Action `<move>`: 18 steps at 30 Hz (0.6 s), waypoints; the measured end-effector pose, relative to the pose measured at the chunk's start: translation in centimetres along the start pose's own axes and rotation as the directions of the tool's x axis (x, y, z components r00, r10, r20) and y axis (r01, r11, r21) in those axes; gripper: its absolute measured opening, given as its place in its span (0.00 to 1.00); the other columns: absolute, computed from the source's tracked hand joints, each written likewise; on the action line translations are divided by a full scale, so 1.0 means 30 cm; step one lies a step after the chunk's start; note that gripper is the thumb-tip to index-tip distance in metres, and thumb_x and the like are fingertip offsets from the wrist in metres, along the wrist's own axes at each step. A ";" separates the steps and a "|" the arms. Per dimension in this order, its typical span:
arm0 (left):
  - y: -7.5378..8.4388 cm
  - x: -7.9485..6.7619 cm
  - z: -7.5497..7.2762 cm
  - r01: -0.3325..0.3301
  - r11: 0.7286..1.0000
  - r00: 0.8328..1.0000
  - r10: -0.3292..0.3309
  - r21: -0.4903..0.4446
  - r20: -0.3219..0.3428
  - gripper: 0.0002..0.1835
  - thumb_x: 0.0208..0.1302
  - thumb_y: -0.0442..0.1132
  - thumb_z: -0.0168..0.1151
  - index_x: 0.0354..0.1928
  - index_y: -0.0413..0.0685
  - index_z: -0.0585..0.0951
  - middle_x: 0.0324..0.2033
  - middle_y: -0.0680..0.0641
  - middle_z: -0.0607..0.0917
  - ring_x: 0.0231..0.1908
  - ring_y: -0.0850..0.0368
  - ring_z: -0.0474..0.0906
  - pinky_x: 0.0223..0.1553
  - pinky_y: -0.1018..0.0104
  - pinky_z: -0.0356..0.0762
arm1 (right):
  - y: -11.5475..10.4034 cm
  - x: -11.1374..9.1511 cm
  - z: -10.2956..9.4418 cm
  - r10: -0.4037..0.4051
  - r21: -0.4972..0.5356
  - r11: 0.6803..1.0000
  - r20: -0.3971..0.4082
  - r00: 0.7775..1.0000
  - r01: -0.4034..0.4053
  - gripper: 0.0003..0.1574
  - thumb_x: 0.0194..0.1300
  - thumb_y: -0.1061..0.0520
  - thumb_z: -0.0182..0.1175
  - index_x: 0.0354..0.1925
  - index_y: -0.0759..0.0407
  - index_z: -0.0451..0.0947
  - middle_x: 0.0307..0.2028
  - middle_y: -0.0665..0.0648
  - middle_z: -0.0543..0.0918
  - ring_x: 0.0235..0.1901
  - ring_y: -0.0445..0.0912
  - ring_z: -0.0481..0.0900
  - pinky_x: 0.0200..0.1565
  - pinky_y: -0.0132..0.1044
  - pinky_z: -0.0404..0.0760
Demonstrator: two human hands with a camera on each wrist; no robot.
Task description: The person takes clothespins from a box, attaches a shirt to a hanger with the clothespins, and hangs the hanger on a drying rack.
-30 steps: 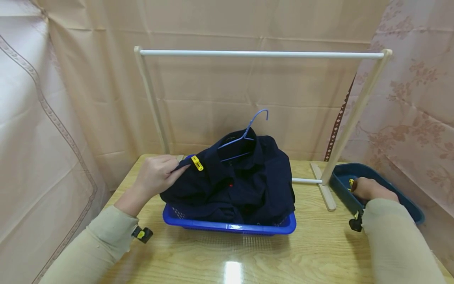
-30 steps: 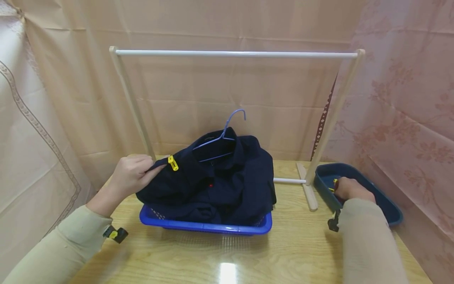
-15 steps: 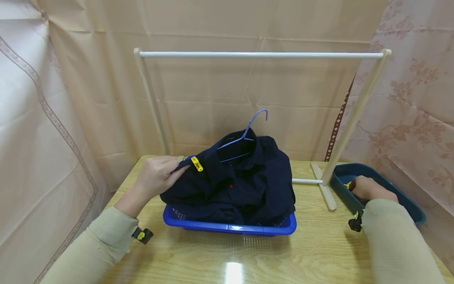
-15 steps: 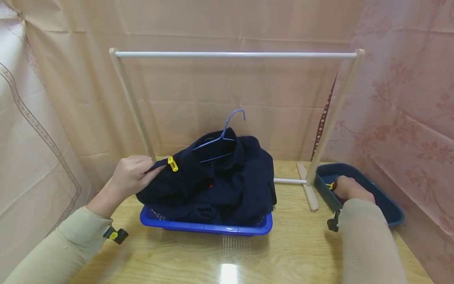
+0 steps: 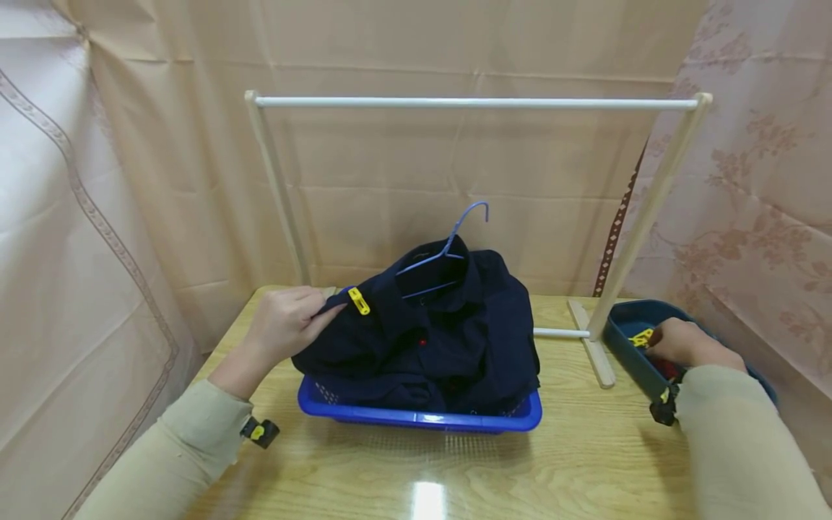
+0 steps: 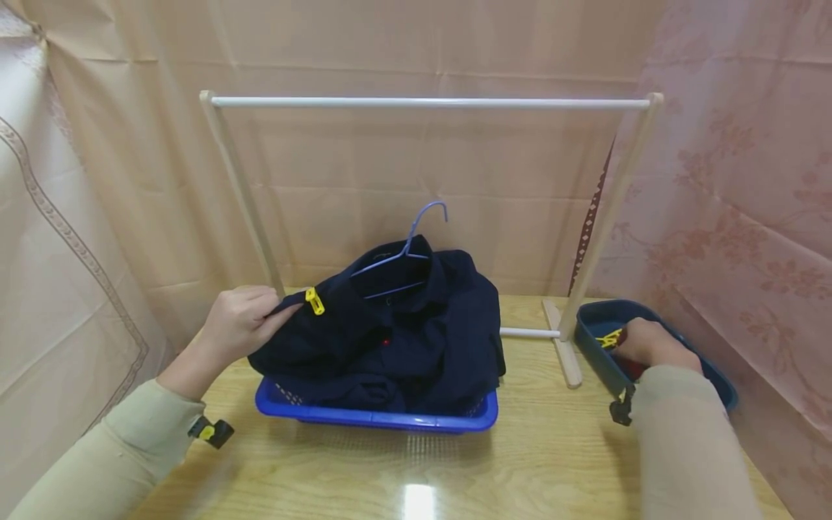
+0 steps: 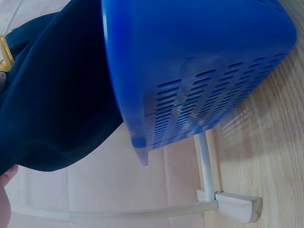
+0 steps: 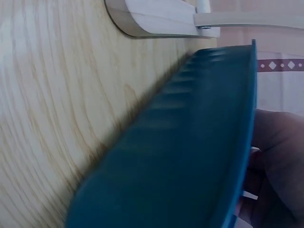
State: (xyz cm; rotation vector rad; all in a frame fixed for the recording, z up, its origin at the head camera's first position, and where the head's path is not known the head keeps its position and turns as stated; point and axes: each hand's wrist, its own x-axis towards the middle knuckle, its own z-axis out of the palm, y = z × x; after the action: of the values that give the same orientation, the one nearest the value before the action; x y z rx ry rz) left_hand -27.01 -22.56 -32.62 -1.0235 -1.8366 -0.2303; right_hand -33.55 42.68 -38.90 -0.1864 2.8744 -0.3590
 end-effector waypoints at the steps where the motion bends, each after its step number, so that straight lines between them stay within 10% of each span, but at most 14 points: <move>1: 0.000 0.000 0.000 0.000 1.000 1.000 0.000 0.001 0.000 0.25 0.52 0.41 0.69 0.14 0.52 0.60 0.14 0.59 0.55 0.11 0.66 0.53 0.13 0.72 0.47 | 0.002 -0.005 -0.004 0.002 0.006 1.000 0.006 1.000 -0.002 0.25 0.53 0.48 0.66 0.37 0.71 0.80 0.30 0.59 0.81 0.31 0.53 0.79 0.33 0.51 0.77; 18: 0.004 0.008 -0.002 0.001 1.000 1.000 -0.001 0.000 0.001 0.24 0.54 0.41 0.68 0.14 0.53 0.60 0.12 0.58 0.59 0.11 0.66 0.56 0.12 0.72 0.50 | -0.002 -0.066 -0.062 0.013 0.016 1.000 -0.005 1.000 -0.013 0.23 0.49 0.52 0.67 0.34 0.72 0.79 0.21 0.52 0.80 0.22 0.46 0.78 0.27 0.42 0.78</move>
State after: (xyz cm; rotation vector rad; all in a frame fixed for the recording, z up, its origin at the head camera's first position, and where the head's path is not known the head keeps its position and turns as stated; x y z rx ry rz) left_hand -26.93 -22.41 -32.43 -1.0232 -1.8377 -0.2303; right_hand -32.09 43.35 -36.70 -0.1647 2.8753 -0.3798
